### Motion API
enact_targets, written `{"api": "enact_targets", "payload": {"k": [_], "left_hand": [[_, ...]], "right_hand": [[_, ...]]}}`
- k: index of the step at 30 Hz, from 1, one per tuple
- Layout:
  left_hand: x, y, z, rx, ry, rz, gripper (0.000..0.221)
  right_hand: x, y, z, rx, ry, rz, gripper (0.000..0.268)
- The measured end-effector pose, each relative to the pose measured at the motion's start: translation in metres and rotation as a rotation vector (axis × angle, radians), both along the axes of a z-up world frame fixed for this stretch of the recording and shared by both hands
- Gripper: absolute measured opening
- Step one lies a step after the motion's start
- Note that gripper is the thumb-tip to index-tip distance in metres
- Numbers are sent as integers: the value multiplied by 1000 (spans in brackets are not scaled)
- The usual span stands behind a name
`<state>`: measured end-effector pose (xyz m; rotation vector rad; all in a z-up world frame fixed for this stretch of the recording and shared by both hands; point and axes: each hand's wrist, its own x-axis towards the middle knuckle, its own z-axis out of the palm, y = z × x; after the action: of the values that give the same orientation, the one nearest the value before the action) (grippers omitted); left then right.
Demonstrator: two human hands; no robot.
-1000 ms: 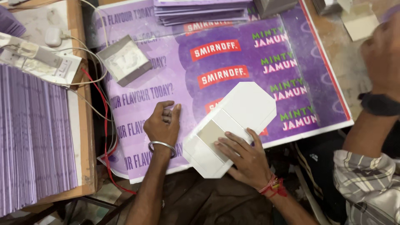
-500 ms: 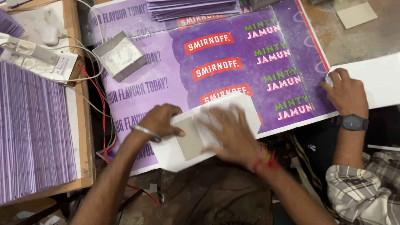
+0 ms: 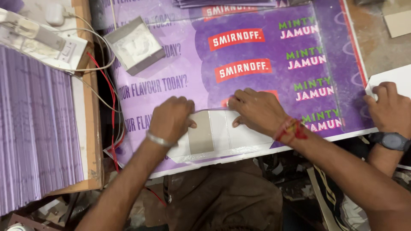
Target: The person folds flat purple and white paper sheets into small rectangular boxes by hand. They repeatedly fold the sides and flaps, then stack the finished boxes on the table.
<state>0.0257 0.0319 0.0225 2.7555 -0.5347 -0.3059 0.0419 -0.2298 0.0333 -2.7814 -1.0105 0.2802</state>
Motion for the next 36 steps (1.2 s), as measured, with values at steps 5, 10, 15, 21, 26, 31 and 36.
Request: {"api": "enact_targets", "payload": {"k": [5, 10, 15, 21, 26, 31, 36], "left_hand": [[-79, -9, -3, 17, -512, -4, 61], [-90, -40, -21, -42, -213, 226, 89], [-73, -105, -25, -206, -241, 183, 109], [-108, -40, -9, 33, -253, 364, 110], [-101, -76, -16, -143, -322, 320, 108], [-96, -110, -14, -406, -381, -1, 84], [-170, -76, -16, -769, -212, 183, 31]], "right_hand": [[-24, -4, -3, 120, -340, 112, 45], [-36, -9, -19, 91, -377, 133, 45], [-29, -13, -10, 78, -329, 124, 35], [-26, -9, -7, 173, -276, 93, 37], [-20, -11, -2, 153, -187, 55, 35], [-10, -7, 8, 63, -112, 46, 49], [14, -9, -5, 9, 184, 8, 60]]}}
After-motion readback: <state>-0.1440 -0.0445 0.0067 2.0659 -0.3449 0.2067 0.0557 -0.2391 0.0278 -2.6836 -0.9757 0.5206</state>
